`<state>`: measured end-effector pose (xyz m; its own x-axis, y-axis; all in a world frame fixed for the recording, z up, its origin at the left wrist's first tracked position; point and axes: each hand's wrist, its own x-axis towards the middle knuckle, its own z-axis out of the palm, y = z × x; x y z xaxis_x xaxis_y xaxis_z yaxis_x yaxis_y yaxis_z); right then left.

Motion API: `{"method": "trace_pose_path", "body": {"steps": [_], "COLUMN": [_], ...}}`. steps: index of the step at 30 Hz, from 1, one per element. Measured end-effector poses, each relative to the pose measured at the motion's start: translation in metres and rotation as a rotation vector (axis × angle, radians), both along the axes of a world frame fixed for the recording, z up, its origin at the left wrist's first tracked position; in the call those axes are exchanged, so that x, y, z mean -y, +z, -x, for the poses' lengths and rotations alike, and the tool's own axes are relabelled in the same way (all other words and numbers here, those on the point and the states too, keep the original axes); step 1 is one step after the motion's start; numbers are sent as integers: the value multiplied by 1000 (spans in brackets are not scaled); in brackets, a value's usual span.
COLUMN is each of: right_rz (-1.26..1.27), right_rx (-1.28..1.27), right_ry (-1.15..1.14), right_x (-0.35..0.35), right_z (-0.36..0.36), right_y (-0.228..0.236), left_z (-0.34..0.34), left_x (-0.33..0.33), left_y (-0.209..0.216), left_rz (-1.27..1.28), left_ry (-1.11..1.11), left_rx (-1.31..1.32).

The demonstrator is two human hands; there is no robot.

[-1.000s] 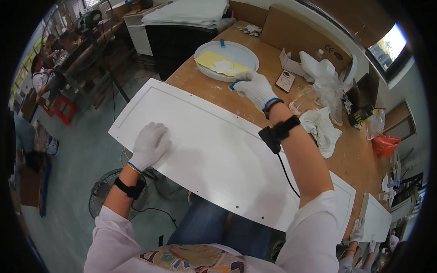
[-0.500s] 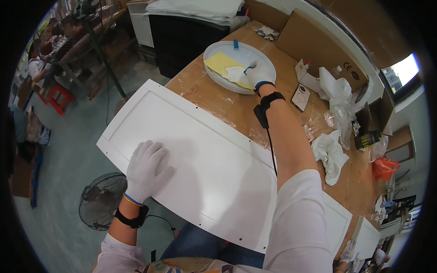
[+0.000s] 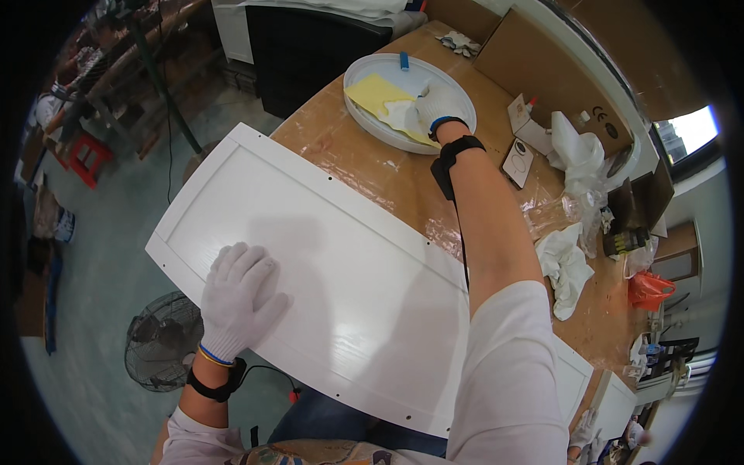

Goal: The recorder uses a blue wax or marking block to highlight or fill recessed lines on a white wooden cabinet door, then wipes the surface with a cloth.

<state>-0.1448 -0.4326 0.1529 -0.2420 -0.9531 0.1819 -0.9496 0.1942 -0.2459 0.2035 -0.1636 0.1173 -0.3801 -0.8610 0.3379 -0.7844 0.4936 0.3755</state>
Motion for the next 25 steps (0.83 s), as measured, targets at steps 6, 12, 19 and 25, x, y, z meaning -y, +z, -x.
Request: {"method": "trace_pose_path", "body": {"steps": [6,12,19,25], "right_rz": [-33,-70,-3,-19], "right_rx": [-152,89,189,58], "right_ry": [32,-66,-46,21], "right_x": [21,38,28,21], "right_z": [11,33,16,14], "right_y": [-13,-2,-6,-11], "left_z": [2,0,-1,0], "left_x": [3,2,2,3], "left_y": [-2,-1,-2,-2], "left_rz": [1,6,27,5], "left_ry": [-9,-18,-6,-22], "left_rx": [-22,-25,-25,-33]}}
